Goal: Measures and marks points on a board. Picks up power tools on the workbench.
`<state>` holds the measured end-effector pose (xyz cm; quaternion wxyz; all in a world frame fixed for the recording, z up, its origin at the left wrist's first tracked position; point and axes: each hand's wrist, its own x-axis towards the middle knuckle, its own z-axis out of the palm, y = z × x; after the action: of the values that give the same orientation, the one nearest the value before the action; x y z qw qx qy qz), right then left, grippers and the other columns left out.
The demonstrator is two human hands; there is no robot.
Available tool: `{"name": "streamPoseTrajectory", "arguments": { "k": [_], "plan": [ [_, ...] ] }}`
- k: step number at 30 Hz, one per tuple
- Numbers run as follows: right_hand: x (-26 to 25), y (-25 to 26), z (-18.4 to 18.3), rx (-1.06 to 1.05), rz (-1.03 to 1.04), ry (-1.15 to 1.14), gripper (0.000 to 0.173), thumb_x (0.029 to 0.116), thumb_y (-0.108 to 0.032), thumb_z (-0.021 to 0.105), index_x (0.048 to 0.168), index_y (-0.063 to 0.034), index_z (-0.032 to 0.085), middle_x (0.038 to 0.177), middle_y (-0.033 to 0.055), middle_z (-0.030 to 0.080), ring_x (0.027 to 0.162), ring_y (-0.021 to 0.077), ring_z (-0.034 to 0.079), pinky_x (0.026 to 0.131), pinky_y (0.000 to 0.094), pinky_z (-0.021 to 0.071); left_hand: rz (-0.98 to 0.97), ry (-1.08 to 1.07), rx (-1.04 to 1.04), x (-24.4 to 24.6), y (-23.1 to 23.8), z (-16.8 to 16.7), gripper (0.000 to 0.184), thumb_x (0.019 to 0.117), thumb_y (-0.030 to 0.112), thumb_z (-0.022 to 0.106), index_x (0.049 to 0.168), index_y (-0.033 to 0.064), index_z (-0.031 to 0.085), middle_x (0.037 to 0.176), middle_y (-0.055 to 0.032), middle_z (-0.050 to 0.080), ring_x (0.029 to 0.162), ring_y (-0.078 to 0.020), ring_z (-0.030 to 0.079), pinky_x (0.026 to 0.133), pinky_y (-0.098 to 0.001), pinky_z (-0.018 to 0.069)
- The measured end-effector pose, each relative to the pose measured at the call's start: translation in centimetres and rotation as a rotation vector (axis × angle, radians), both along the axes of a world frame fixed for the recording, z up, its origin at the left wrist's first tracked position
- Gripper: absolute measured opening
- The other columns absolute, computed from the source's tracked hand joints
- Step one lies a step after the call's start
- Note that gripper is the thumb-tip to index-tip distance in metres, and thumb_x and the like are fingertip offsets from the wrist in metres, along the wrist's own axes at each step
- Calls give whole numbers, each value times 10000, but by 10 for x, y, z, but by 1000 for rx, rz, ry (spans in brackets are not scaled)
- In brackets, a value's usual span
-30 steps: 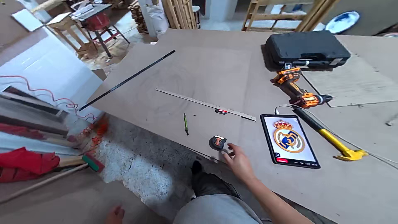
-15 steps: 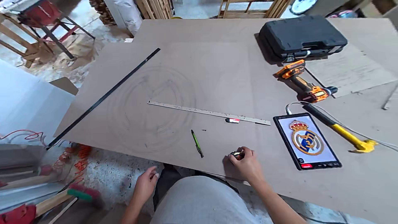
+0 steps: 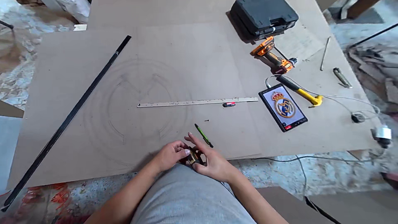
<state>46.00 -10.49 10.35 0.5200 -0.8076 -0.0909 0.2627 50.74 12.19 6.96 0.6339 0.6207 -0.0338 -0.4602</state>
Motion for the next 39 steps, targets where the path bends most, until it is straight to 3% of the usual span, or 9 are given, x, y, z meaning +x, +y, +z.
{"name": "streamPoseTrajectory", "arguments": {
  "k": [5, 10, 14, 17, 19, 22, 25, 30, 39],
  "plan": [
    [22, 7, 6, -25, 114, 5, 900, 868, -308, 732, 1641, -266, 273, 1575, -37, 475, 1221, 140, 616, 1011, 411, 541, 20, -77, 30, 12, 23, -2, 261, 928, 207, 763, 1127, 56, 685, 951, -43, 715, 834, -127, 681, 775, -300, 578],
    [24, 25, -2, -11, 89, 50, 789, 950, -502, 686, 1616, -259, 339, 1500, -17, 543, 1119, 116, 649, 961, 360, 561, -26, 27, -13, 14, 37, -6, 262, 870, 212, 811, 1018, 54, 663, 790, -12, 666, 689, -94, 622, 662, -264, 529],
    [32, 27, -7, 40, 115, 87, 725, 958, -561, 661, 1561, -220, 445, 1384, 2, 621, 1049, 117, 664, 921, 342, 572, -35, 63, -56, 12, 38, -6, 215, 866, 198, 797, 942, 64, 648, 729, 16, 633, 648, -71, 598, 631, -252, 513],
    [36, 22, -8, 17, 183, 82, 605, 1008, -518, 595, 1511, -191, 521, 1294, 20, 667, 1023, 120, 664, 917, 357, 564, -9, 42, -59, 9, 35, -9, 176, 859, 185, 780, 909, 77, 649, 733, 22, 629, 650, -68, 590, 625, -260, 507],
    [37, 16, -8, -47, 224, 79, 495, 1037, -441, 516, 1473, -212, 570, 1293, 1, 682, 1139, 112, 650, 1013, 380, 531, 28, 15, -67, 9, 36, -10, 152, 853, 184, 748, 882, 98, 625, 733, 28, 607, 631, -61, 554, 592, -253, 470],
    [38, 5, -13, -169, 243, 82, 380, 1021, -314, 441, 1276, -229, 709, 1243, -12, 702, 1204, 127, 620, 1046, 409, 488, 100, -13, -72, 12, 42, -10, 129, 846, 180, 722, 847, 118, 609, 706, 37, 571, 607, -56, 514, 565, -241, 425],
    [37, -9, -20, -253, 253, 169, 338, 1010, -327, 463, 1170, -201, 733, 1205, -2, 697, 1164, 148, 624, 1011, 428, 489, 151, -31, -59, 13, 48, -12, 115, 850, 152, 719, 842, 107, 613, 715, 17, 588, 630, -73, 536, 587, -251, 442],
    [32, -26, -27, -302, 230, 248, 438, 1028, -559, 505, 1068, -189, 737, 1077, 7, 701, 1010, 147, 653, 914, 428, 521, 162, -44, -19, 12, 42, -13, 116, 856, 148, 720, 852, 86, 622, 734, -6, 606, 644, -88, 552, 597, -261, 456],
    [12, -59, -47, -439, -15, 178, 352, 1040, -467, 516, 1080, -216, 759, 1088, -12, 706, 979, 140, 674, 887, 424, 558, 171, -59, 260, 20, 22, -22, 246, 933, 283, 762, 1003, 61, 685, 781, -50, 678, 689, -150, 643, 670, -306, 549]
  ]
}}
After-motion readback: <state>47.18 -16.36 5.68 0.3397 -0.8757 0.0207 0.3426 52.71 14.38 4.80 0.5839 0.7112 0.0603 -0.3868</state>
